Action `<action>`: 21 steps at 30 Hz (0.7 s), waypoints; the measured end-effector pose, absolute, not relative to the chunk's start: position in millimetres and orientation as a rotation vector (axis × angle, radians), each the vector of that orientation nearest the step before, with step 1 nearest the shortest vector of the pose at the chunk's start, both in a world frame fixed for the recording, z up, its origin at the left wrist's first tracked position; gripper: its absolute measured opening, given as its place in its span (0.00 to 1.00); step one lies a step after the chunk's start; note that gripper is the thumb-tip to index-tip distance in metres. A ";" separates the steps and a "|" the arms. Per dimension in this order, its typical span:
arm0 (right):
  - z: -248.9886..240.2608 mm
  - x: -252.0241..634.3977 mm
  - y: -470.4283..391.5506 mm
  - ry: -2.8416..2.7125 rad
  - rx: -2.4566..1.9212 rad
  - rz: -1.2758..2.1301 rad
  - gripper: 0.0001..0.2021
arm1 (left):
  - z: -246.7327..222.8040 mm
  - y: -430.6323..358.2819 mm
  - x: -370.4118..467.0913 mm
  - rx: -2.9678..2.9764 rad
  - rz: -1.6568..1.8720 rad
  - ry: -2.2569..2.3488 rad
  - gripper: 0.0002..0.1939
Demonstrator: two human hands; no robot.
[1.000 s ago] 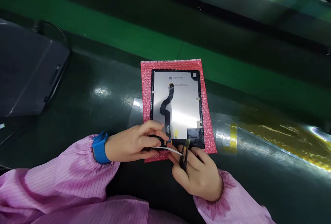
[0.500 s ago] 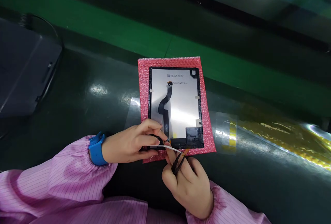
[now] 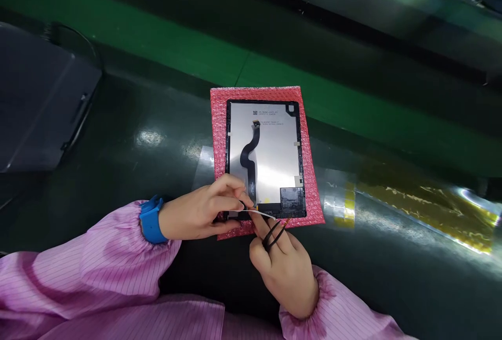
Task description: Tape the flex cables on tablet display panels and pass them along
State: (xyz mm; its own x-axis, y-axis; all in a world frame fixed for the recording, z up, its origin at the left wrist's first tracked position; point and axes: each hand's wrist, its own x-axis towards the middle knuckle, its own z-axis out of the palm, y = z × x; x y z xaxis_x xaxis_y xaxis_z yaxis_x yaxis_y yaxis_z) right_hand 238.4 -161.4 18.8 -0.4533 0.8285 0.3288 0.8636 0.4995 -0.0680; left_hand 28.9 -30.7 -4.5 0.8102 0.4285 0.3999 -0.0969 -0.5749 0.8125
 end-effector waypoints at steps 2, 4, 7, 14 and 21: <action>17.8 238.2 -161.6 -2.419 -1.438 -0.150 0.14 | -4.3 -30.3 28.7 2.078 0.724 0.250 0.30; 17.2 237.2 -161.1 -2.409 -1.462 -0.138 0.14 | -4.1 -30.2 28.3 2.106 0.696 0.280 0.30; 16.3 236.5 -158.4 -2.382 -1.496 -0.131 0.16 | -4.0 -30.1 27.6 2.136 0.630 0.329 0.27; 13.7 244.8 -154.1 -2.164 -1.495 0.207 0.17 | -7.7 -30.3 26.2 2.142 0.672 0.312 0.31; 16.5 246.7 -145.6 -2.152 -1.386 0.308 0.15 | -9.1 -29.5 26.9 2.119 0.679 0.276 0.35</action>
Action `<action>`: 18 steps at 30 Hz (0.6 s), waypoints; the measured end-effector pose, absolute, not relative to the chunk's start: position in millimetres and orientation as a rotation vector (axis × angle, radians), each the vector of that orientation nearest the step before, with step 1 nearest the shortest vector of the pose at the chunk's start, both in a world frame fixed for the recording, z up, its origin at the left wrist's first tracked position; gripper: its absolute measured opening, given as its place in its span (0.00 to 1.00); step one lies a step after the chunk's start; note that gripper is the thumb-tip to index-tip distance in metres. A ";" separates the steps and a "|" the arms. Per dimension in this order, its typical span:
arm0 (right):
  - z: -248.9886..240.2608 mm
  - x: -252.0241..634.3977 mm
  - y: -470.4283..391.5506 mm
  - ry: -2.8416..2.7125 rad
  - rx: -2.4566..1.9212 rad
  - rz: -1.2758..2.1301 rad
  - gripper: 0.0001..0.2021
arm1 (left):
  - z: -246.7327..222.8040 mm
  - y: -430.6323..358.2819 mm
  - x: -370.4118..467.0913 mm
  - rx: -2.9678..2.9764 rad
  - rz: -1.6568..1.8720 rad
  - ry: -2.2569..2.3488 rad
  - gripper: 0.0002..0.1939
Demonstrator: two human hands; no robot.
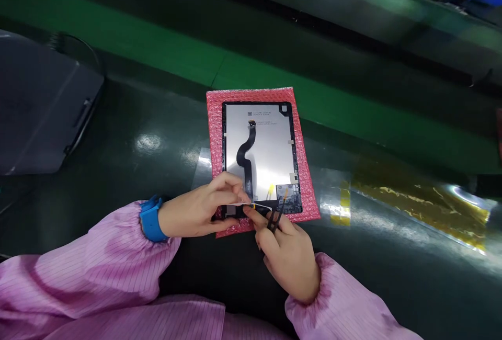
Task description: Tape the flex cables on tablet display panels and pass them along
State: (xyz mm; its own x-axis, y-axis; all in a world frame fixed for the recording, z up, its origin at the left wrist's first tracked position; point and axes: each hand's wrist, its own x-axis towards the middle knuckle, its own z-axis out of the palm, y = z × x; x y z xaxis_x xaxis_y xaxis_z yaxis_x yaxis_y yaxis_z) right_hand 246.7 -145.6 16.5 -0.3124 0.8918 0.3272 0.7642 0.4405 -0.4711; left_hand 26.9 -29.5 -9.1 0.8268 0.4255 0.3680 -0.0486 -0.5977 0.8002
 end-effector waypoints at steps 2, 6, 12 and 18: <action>17.3 253.6 -142.5 -2.001 -1.306 0.523 0.12 | -8.1 -28.7 27.1 2.093 0.705 0.247 0.32; 19.2 271.4 -136.2 -1.443 -1.166 0.870 0.11 | -3.9 -27.2 26.0 1.994 0.758 0.230 0.27; 24.4 277.8 -122.5 -0.864 -1.247 1.190 0.27 | 6.2 -25.8 22.0 1.894 0.806 0.290 0.22; 19.8 276.3 -134.4 -0.890 -1.235 1.308 0.10 | 15.0 -22.7 21.1 1.887 0.789 0.393 0.09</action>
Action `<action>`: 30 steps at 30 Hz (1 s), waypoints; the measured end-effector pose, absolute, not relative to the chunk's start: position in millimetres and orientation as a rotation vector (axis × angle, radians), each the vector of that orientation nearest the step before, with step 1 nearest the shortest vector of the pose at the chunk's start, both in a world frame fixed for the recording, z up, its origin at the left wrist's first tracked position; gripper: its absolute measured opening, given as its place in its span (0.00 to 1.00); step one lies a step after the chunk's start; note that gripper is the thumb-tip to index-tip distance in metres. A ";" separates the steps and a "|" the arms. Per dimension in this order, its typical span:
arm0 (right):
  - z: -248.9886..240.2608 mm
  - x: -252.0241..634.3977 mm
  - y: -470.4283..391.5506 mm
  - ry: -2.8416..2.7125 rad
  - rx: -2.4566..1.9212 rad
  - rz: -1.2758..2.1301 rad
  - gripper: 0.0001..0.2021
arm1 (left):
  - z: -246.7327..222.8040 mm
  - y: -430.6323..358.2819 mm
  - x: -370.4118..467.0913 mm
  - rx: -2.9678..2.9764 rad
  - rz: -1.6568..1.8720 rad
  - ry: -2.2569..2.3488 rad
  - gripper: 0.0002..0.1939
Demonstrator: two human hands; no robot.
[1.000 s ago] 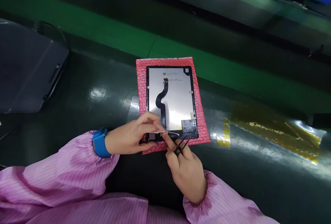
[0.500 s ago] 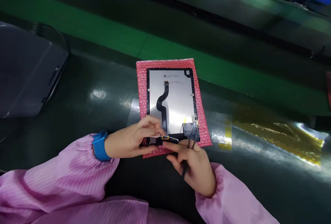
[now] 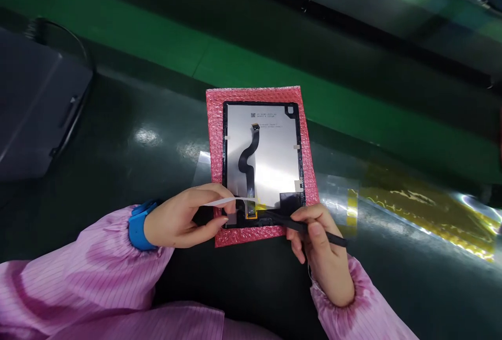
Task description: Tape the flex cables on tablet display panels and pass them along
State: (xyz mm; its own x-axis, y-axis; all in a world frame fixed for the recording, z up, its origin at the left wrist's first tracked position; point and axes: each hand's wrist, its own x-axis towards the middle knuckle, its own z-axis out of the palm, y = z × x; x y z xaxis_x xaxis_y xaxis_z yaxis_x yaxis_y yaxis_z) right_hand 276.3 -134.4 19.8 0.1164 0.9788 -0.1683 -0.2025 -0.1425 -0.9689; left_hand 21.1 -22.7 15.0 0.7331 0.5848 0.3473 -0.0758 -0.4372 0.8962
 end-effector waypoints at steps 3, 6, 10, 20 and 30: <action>17.8 275.4 -143.5 -0.947 -1.297 1.281 0.04 | 19.0 -20.5 21.3 1.887 0.760 0.448 0.06; 18.1 271.9 -148.8 -0.999 -1.372 1.219 0.03 | 21.3 -19.3 21.4 1.896 0.712 0.467 0.06; 18.6 264.2 -152.7 -1.068 -1.421 1.126 0.05 | 21.5 -19.7 21.3 1.932 0.714 0.471 0.06; 20.2 257.7 -151.4 -1.175 -1.448 1.040 0.06 | 15.7 -21.5 19.9 2.146 0.694 0.426 0.09; 14.8 260.3 -153.1 -1.212 -1.450 1.044 0.05 | 13.3 -20.5 21.4 2.206 0.756 0.383 0.10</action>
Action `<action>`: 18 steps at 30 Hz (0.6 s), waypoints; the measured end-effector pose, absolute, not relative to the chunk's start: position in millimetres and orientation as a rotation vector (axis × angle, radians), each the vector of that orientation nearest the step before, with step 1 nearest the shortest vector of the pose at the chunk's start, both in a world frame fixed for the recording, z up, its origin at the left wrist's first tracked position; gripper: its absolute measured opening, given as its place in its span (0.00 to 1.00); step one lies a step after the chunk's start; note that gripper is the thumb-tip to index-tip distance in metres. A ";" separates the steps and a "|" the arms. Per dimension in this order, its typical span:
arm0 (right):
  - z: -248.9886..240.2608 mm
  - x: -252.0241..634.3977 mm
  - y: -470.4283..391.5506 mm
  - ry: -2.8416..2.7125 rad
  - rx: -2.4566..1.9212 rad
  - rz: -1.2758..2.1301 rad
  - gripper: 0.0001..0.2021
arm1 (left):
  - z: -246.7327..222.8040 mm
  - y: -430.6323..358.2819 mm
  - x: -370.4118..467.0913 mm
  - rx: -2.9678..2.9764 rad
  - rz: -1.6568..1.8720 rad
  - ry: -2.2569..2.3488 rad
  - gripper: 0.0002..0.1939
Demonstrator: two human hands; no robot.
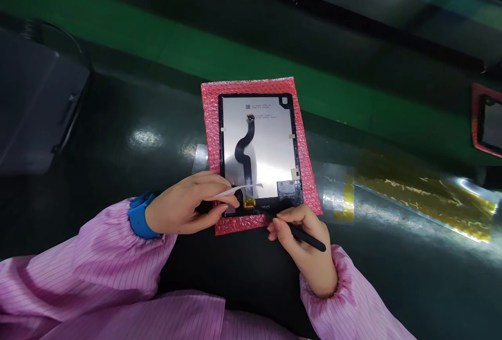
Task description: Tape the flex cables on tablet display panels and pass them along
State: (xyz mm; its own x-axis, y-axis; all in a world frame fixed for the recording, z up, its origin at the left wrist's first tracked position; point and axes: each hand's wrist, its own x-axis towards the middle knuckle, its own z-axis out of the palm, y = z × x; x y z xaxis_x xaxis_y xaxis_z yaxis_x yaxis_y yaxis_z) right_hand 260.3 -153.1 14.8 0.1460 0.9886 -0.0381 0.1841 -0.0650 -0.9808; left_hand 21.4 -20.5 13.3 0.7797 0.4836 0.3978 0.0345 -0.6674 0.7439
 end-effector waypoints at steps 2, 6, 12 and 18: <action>16.3 259.6 -152.2 -1.207 -1.453 1.049 0.06 | 13.4 -20.2 21.4 2.208 0.758 0.379 0.10; 16.6 258.9 -151.8 -1.211 -1.450 1.049 0.06 | 13.1 -19.7 20.9 2.211 0.745 0.377 0.10; 13.2 260.4 -154.8 -1.230 -1.463 1.053 0.05 | 12.0 -19.9 20.9 2.197 0.738 0.385 0.10; 11.8 261.6 -156.4 -1.247 -1.482 1.040 0.05 | 13.3 -19.9 20.9 2.211 0.739 0.373 0.11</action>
